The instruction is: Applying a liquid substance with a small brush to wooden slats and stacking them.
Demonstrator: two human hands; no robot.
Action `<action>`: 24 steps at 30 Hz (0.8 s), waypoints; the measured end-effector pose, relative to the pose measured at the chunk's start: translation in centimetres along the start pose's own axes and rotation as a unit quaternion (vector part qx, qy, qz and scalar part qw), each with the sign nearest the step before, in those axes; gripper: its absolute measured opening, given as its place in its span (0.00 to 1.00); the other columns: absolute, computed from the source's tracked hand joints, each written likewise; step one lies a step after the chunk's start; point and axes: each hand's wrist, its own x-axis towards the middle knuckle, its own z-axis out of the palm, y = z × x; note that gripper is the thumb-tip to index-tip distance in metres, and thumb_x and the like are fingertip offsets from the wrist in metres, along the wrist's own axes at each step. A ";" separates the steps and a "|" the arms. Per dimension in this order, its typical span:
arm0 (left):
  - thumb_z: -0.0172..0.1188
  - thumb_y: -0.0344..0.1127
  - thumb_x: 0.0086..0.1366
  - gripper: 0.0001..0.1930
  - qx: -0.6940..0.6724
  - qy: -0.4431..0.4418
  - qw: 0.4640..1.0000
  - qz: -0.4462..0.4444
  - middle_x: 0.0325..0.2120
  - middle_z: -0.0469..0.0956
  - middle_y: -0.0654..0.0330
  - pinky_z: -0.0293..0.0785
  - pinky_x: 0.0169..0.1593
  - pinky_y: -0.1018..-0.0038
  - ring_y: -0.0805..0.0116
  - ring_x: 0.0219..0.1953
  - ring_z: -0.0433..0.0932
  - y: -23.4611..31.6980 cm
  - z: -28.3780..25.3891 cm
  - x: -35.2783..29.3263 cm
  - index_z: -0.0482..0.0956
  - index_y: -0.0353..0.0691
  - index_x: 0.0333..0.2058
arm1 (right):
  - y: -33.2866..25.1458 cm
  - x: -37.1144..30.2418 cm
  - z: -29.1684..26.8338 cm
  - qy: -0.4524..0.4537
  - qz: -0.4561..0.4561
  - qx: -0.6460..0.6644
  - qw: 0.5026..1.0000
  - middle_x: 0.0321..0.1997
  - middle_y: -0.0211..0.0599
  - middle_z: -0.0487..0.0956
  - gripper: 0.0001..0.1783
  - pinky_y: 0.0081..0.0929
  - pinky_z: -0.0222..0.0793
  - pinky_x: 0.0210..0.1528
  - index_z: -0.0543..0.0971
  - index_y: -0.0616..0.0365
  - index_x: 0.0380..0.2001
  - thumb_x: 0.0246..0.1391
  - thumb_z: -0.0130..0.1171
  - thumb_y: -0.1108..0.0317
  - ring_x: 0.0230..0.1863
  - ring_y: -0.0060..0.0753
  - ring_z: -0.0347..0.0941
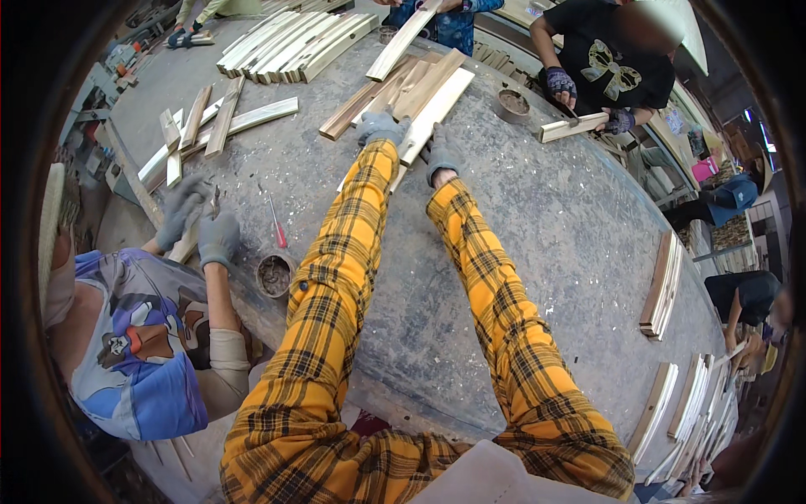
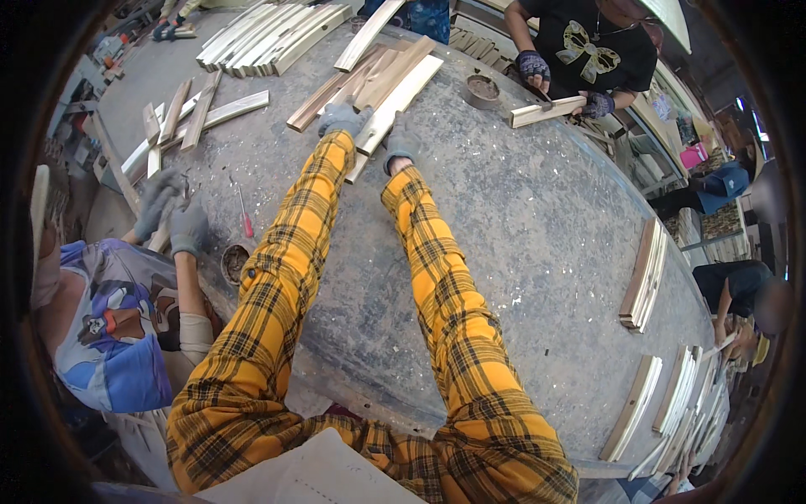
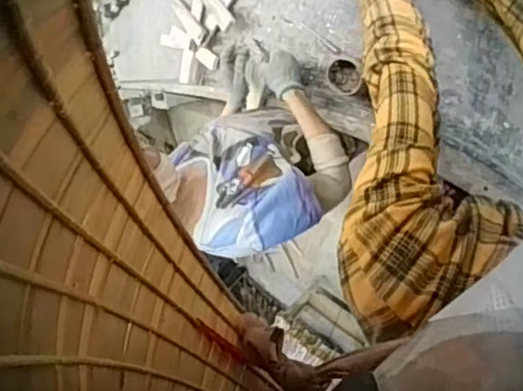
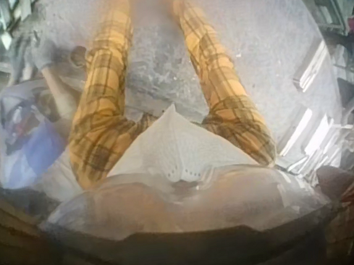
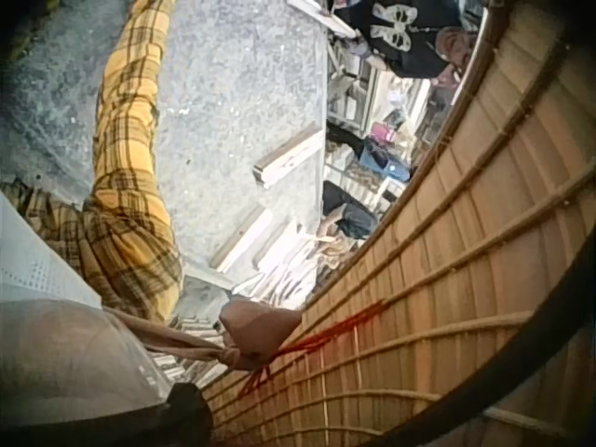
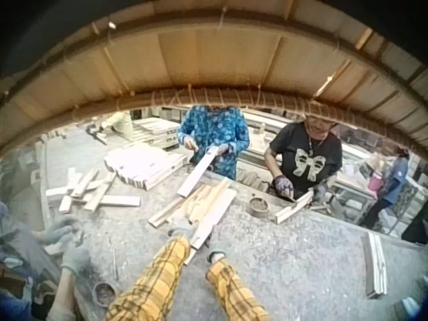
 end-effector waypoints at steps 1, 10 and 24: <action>0.49 0.63 0.54 0.33 0.010 0.001 1.000 -0.017 0.53 0.62 0.52 0.69 0.49 0.58 0.51 0.52 0.68 -2.1 0.0 -0.2 0.59 0.63 0.58 | 1.1 -1.7 1.6 -0.006 0.018 0.006 1.000 0.46 0.39 0.72 0.20 0.36 0.70 0.43 0.67 0.55 0.48 0.56 0.52 0.57 0.45 0.37 0.70; 0.53 0.57 0.54 0.29 -0.056 -0.003 0.998 -0.032 0.49 0.67 0.53 0.66 0.51 0.60 0.55 0.53 0.66 -1.1 0.6 -14.4 0.64 0.59 0.54 | 1.1 -7.6 -8.4 0.101 0.026 -0.210 0.972 0.46 0.50 0.75 0.28 0.32 0.64 0.46 0.74 0.66 0.44 0.54 0.49 0.49 0.46 0.42 0.71; 0.52 0.53 0.53 0.27 -0.062 -0.013 0.981 0.181 0.41 0.67 0.47 0.63 0.49 0.60 0.50 0.46 0.65 -3.2 7.7 -40.3 0.68 0.49 0.51 | -11.3 -42.4 -14.9 0.286 0.038 -0.222 0.932 0.53 0.46 0.71 0.26 0.27 0.59 0.54 0.69 0.65 0.50 0.58 0.44 0.53 0.53 0.37 0.66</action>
